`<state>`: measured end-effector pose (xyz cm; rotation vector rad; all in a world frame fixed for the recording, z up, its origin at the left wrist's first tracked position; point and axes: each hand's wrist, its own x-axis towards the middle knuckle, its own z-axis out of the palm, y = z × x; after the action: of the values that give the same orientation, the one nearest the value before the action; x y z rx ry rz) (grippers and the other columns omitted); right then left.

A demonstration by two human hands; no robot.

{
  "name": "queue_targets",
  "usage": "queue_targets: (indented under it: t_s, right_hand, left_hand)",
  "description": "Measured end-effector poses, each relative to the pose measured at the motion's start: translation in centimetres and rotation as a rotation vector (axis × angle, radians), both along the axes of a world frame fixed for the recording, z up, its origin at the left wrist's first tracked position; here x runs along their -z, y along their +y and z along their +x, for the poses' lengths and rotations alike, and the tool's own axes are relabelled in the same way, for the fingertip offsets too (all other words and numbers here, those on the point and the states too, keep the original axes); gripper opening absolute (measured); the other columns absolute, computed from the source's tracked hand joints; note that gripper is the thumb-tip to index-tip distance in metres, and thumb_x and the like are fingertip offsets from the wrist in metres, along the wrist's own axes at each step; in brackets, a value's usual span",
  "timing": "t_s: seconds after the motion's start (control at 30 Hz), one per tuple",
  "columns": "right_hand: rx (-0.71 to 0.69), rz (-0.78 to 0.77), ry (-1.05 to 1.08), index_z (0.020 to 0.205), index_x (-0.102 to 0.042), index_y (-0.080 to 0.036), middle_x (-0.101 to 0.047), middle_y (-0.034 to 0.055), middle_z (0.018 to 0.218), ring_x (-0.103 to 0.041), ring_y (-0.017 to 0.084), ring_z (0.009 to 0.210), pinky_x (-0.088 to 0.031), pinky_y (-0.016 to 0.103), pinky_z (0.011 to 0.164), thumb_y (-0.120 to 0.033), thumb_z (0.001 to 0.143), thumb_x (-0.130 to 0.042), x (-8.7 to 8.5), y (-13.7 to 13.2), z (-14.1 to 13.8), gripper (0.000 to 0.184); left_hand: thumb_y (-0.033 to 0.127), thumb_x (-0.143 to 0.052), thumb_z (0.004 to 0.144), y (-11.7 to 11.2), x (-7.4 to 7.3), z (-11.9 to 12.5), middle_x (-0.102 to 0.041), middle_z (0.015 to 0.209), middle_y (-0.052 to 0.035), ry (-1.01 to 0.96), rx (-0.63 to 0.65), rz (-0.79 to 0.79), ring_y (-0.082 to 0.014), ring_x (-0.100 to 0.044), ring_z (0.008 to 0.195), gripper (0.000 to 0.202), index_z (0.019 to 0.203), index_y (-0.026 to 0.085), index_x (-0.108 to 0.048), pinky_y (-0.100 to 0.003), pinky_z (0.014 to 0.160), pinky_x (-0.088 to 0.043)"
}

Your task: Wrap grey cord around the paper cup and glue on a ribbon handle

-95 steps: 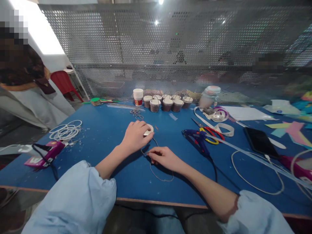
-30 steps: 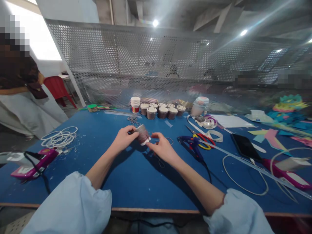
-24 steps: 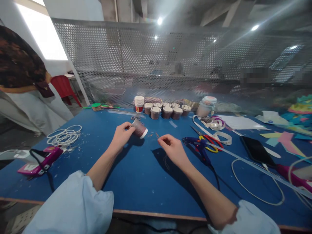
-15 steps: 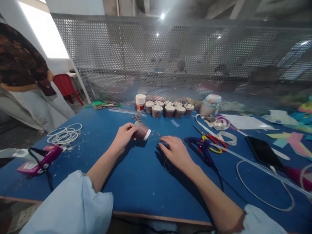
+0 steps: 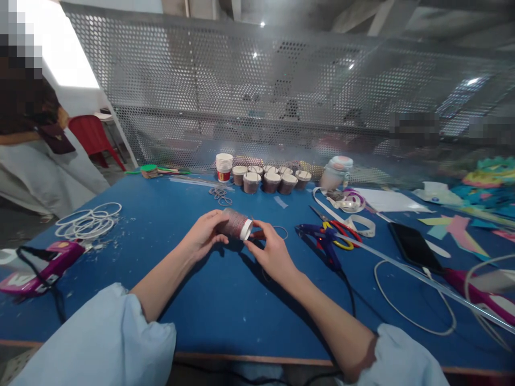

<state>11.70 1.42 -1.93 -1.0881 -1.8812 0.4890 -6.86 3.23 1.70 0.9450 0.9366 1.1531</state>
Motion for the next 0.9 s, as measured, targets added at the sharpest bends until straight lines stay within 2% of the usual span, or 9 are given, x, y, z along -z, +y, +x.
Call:
queue_targets:
  t_s: [0.13, 0.23, 0.43, 0.53, 0.6, 0.7, 0.73, 0.83, 0.9]
  right_hand:
    - [-0.001, 0.002, 0.044, 0.116, -0.052, -0.021, -0.061, 0.0109, 0.112, -0.065, 0.020, 0.085, -0.054, 0.038, 0.080, -0.023, 0.081, -0.061, -0.7, -0.2, 0.1, 0.035]
    - [-0.003, 0.017, 0.036, 0.116, -0.053, -0.021, -0.061, 0.0105, 0.110, -0.065, 0.020, 0.085, -0.054, 0.038, 0.079, -0.025, 0.082, -0.060, -0.8, -0.3, 0.1, 0.035]
    - [-0.010, -0.035, -0.029, 0.119, -0.052, -0.019, -0.060, 0.0112, 0.112, -0.063, 0.019, 0.085, -0.052, 0.037, 0.081, -0.024, 0.083, -0.058, -0.6, -0.2, 0.1, 0.037]
    - [0.001, -0.071, -0.122, 0.114, -0.056, -0.019, -0.063, 0.0099, 0.108, -0.063, 0.020, 0.090, -0.050, 0.038, 0.084, -0.030, 0.085, -0.058, -0.7, 0.0, 0.5, 0.031]
    - [0.056, -0.068, -0.135, 0.111, -0.059, -0.019, -0.065, 0.0096, 0.106, -0.062, 0.022, 0.095, -0.048, 0.040, 0.087, -0.035, 0.087, -0.055, -0.9, 0.3, 0.9, 0.029]
    - [0.187, -0.016, -0.045, 0.116, -0.059, -0.020, -0.062, 0.0123, 0.118, -0.058, 0.025, 0.108, -0.045, 0.046, 0.095, -0.038, 0.086, -0.054, -1.4, 0.8, 1.6, 0.035]
    - [0.187, -0.029, -0.011, 0.116, -0.059, -0.020, -0.062, 0.0125, 0.119, -0.058, 0.026, 0.110, -0.044, 0.047, 0.096, -0.038, 0.085, -0.055, -1.6, 0.9, 1.8, 0.036]
    - [0.020, -0.176, 0.131, 0.113, -0.061, -0.021, -0.067, 0.0104, 0.114, -0.063, 0.023, 0.104, -0.048, 0.043, 0.093, -0.040, 0.085, -0.056, -2.3, 1.1, 2.0, 0.034]
    - [-0.034, -0.185, 0.203, 0.115, -0.060, -0.021, -0.067, 0.0095, 0.114, -0.063, 0.021, 0.106, -0.049, 0.041, 0.094, -0.040, 0.086, -0.055, -2.6, 1.1, 2.0, 0.035]
  left_hand:
    - [0.025, -0.075, 0.064, -0.4, -0.1, 0.2, -0.062, 0.090, -0.0039, 0.093, 0.076, 0.063, -0.0141, -0.060, 0.071, 0.036, 0.096, 0.019, -0.060, -0.019, 0.044, -0.050]
    - [0.022, -0.077, 0.062, -0.7, -0.1, 0.4, -0.064, 0.089, -0.0051, 0.180, 0.064, 0.098, -0.0149, -0.061, 0.070, 0.045, 0.103, 0.019, -0.060, -0.020, 0.046, -0.049]
    - [0.025, -0.075, 0.063, -0.3, 0.6, 0.6, -0.066, 0.089, -0.0075, 0.199, 0.045, 0.087, -0.0156, -0.062, 0.070, 0.038, 0.099, 0.017, -0.064, -0.020, 0.045, -0.048]
    - [0.026, -0.077, 0.061, 0.1, 1.2, 0.7, -0.066, 0.082, -0.0054, 0.190, -0.002, 0.053, -0.0149, -0.061, 0.066, 0.039, 0.096, 0.016, -0.066, -0.020, 0.043, -0.047]
    - [0.028, -0.077, 0.059, 0.4, 1.5, 0.7, -0.066, 0.080, -0.0043, 0.186, -0.038, 0.032, -0.0142, -0.061, 0.064, 0.038, 0.094, 0.016, -0.067, -0.019, 0.041, -0.046]
    - [0.031, -0.078, 0.058, 0.8, 1.9, 0.5, -0.068, 0.082, -0.0047, 0.165, -0.093, 0.021, -0.0133, -0.062, 0.063, 0.038, 0.092, 0.016, -0.068, -0.018, 0.040, -0.044]
    - [0.031, -0.078, 0.058, 0.9, 2.0, 0.4, -0.069, 0.083, -0.0052, 0.155, -0.109, 0.019, -0.0134, -0.062, 0.063, 0.039, 0.092, 0.015, -0.068, -0.018, 0.040, -0.044]
    - [0.031, -0.079, 0.057, 1.2, 2.3, 0.2, -0.069, 0.084, -0.0061, 0.139, -0.133, 0.017, -0.0139, -0.063, 0.064, 0.040, 0.092, 0.015, -0.068, -0.018, 0.040, -0.044]
    - [0.031, -0.078, 0.058, 1.3, 2.4, 0.1, -0.069, 0.084, -0.0060, 0.145, -0.143, 0.025, -0.0140, -0.063, 0.065, 0.040, 0.093, 0.015, -0.068, -0.018, 0.041, -0.044]
